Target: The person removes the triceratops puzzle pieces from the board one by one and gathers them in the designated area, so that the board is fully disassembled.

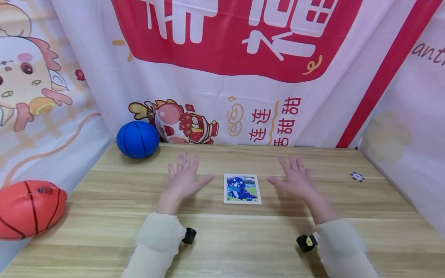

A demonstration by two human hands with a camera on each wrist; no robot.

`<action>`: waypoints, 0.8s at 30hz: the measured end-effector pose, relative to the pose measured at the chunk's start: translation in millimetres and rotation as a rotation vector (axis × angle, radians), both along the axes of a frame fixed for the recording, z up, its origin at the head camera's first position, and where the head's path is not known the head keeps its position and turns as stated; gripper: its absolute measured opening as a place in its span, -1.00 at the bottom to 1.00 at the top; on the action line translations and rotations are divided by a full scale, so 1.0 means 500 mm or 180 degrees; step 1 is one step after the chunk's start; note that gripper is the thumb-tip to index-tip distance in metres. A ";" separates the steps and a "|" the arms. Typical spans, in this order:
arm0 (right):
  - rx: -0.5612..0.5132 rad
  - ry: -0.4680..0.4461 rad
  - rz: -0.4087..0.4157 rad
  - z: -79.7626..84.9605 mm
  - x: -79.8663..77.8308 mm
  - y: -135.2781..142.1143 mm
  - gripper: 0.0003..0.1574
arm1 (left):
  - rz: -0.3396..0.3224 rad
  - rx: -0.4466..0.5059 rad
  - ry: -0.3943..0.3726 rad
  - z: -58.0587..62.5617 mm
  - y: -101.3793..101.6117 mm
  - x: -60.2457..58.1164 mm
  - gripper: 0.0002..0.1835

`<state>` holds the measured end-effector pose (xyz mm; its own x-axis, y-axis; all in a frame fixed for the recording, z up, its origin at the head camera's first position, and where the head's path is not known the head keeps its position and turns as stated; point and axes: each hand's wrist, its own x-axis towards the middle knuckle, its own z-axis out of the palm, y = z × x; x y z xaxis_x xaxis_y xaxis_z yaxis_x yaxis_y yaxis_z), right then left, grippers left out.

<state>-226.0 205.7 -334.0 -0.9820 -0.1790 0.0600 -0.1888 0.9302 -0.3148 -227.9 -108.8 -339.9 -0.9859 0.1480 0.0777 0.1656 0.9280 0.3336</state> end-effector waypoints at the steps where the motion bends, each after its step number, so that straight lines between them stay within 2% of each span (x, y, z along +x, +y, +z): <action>1: -0.0025 -0.0018 0.0006 -0.002 -0.002 -0.006 0.18 | 0.0001 0.0036 -0.0004 0.000 0.008 -0.003 0.01; 9: -0.0323 -0.0088 0.0059 -0.021 -0.016 -0.045 0.09 | -0.0116 0.0260 -0.0050 -0.018 0.053 -0.020 0.00; 18: -0.0548 -0.0173 0.0299 -0.055 -0.042 -0.066 0.05 | -0.0249 0.0566 -0.0133 -0.059 0.075 -0.037 -0.10; 20: -0.0676 -0.0181 0.0361 -0.064 -0.049 -0.068 0.03 | -0.0302 0.0607 -0.0162 -0.067 0.079 -0.040 -0.09; 24: -0.1182 -0.0300 0.0469 -0.077 -0.060 -0.068 -0.03 | -0.0429 0.0564 -0.0188 -0.079 0.087 -0.044 -0.05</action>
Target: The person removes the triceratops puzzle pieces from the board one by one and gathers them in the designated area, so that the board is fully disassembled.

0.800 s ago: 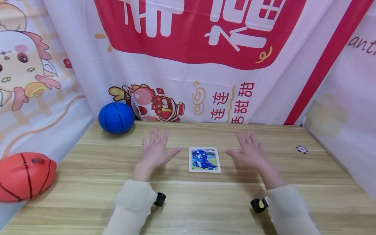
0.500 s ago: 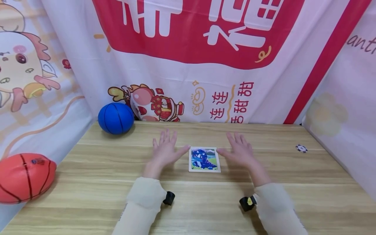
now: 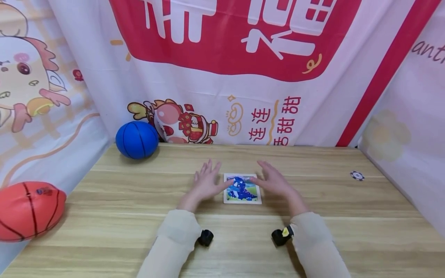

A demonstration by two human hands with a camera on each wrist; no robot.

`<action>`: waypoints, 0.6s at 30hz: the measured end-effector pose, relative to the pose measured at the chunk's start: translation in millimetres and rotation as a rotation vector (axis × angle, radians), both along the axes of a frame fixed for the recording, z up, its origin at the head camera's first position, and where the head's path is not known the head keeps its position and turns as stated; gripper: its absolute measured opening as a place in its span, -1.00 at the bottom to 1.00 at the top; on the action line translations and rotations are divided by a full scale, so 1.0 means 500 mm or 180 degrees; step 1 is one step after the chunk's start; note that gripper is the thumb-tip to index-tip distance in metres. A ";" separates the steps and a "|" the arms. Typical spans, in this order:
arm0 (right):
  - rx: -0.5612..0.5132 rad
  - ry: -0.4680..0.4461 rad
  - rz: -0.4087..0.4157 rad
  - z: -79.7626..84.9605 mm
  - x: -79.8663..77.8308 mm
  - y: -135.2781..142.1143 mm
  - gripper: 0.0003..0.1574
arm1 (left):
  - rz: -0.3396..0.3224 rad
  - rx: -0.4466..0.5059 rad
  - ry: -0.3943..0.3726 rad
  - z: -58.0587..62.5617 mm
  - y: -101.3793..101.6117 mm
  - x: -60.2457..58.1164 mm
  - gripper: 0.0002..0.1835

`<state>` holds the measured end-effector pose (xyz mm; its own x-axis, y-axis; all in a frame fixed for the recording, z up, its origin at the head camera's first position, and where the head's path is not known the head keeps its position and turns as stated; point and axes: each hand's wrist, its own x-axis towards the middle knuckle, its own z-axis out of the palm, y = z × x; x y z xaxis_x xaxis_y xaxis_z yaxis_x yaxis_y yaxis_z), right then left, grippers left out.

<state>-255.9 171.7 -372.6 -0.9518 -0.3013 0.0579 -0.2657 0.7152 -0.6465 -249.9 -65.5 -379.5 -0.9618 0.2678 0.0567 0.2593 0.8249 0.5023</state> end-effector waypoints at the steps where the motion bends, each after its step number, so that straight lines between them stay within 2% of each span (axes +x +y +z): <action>1: -0.0106 -0.0058 0.0021 -0.004 -0.002 0.001 -0.04 | -0.0023 -0.0016 -0.0012 -0.003 0.002 0.000 -0.04; 4: -0.0332 -0.0250 0.0030 -0.015 -0.006 0.003 -0.07 | -0.0104 0.0017 -0.0028 -0.012 0.005 0.001 -0.01; 8: -0.0446 -0.0303 0.0043 -0.036 -0.013 0.008 -0.10 | -0.0240 0.0098 -0.0019 -0.024 0.010 0.001 0.02; 12: -0.0403 -0.0186 0.0059 -0.057 -0.018 0.010 -0.15 | -0.0375 0.0096 0.0018 -0.039 0.015 0.002 -0.01; 18: -0.0118 0.0103 0.0086 -0.071 -0.016 0.011 -0.27 | -0.0547 0.0031 -0.0021 -0.055 0.025 0.008 -0.03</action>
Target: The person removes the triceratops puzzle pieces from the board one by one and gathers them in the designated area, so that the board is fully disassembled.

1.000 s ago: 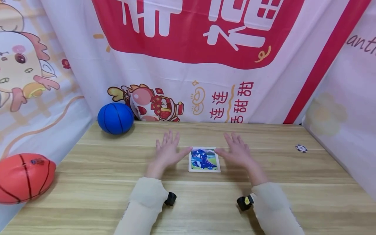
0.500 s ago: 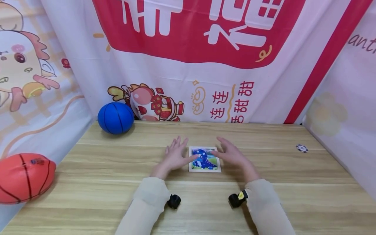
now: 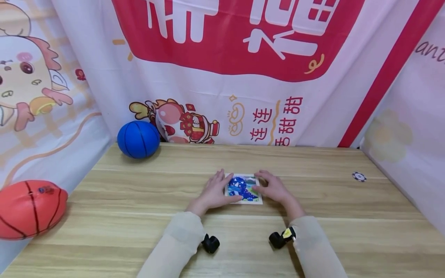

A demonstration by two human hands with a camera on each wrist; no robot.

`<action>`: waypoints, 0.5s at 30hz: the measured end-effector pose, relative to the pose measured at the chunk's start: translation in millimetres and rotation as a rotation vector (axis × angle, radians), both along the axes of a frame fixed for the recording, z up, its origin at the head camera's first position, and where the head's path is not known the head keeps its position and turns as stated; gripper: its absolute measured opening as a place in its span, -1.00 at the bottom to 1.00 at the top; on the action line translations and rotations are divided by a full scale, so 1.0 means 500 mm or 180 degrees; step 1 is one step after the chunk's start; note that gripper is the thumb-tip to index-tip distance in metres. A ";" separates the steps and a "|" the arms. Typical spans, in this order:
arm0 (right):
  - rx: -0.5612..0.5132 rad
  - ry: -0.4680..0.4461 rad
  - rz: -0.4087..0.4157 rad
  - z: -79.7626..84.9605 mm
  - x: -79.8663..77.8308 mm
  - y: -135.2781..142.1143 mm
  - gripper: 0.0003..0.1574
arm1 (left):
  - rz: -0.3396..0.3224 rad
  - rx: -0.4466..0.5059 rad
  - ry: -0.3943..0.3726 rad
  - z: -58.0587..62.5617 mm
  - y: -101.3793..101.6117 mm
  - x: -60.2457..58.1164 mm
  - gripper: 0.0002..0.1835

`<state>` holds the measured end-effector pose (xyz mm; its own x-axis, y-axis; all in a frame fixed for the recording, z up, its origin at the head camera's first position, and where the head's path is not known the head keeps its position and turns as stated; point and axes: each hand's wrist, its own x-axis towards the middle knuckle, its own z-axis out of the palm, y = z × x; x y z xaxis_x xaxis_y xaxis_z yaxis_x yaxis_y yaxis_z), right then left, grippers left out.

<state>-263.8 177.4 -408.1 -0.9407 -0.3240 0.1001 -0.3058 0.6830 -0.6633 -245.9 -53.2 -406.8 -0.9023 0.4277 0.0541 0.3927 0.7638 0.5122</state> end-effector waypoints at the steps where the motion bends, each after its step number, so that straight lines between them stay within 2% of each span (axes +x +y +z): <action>1: 0.0051 0.0061 0.0010 -0.001 0.000 0.001 -0.29 | -0.0010 -0.0014 0.0005 -0.002 0.002 0.000 -0.02; 7: 0.0138 0.0238 -0.0017 -0.009 0.000 0.002 -0.40 | -0.0081 -0.0050 0.0001 -0.010 0.009 0.004 -0.02; 15: 0.0156 0.0183 -0.0089 -0.013 0.000 -0.005 -0.50 | -0.0212 -0.0290 0.0149 -0.013 0.018 0.013 -0.11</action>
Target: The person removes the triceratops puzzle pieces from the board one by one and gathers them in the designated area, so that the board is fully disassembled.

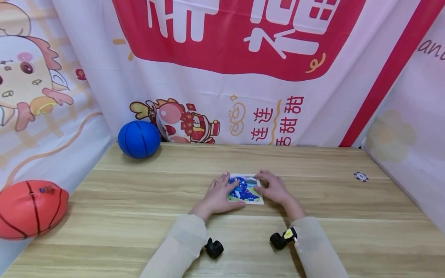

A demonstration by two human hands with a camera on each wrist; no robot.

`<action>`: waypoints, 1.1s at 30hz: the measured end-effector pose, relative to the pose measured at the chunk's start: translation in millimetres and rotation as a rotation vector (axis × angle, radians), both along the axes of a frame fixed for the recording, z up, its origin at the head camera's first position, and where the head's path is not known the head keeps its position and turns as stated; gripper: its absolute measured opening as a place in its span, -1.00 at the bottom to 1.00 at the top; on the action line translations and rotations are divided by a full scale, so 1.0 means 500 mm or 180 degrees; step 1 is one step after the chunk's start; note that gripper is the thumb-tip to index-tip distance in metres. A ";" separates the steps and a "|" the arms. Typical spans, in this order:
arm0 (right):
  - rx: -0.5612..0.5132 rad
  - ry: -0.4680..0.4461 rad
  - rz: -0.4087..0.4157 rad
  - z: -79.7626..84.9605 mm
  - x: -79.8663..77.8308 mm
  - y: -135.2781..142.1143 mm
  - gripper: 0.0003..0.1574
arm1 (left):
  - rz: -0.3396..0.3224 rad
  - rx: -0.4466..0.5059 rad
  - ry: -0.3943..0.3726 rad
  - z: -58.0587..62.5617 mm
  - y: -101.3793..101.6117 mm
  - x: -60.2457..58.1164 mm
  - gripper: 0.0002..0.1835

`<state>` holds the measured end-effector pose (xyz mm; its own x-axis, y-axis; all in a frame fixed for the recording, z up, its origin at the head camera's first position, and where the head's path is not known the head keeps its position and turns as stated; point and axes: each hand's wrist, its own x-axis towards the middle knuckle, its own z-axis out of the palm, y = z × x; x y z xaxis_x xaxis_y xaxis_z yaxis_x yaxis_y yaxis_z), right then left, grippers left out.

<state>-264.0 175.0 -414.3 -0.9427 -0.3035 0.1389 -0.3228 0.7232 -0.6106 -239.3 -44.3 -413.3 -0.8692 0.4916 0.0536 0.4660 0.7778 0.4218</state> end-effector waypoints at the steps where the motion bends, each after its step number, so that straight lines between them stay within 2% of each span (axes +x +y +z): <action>1: 0.0012 -0.0002 -0.0009 0.000 0.000 0.000 -0.50 | -0.0006 -0.0025 0.0019 0.000 0.001 0.001 -0.12; 21: 0.0160 0.0030 -0.0080 0.011 -0.001 -0.010 -0.54 | 0.0046 -0.0385 0.0037 -0.004 0.009 0.006 -0.22; 25: 0.0262 0.0009 -0.0169 0.011 -0.005 -0.016 -0.60 | 0.0055 -0.0406 0.0007 -0.003 0.010 0.006 -0.22; 33: 0.0228 -0.0089 -0.0325 0.008 -0.008 -0.027 -0.72 | 0.0074 -0.0440 -0.0077 0.002 0.013 0.009 -0.22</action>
<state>-268.0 161.5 -410.5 -0.9724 -0.2139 0.0935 -0.2288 0.7935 -0.5639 -234.8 -37.7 -412.5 -0.8806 0.4727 -0.0342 0.4383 0.8396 0.3208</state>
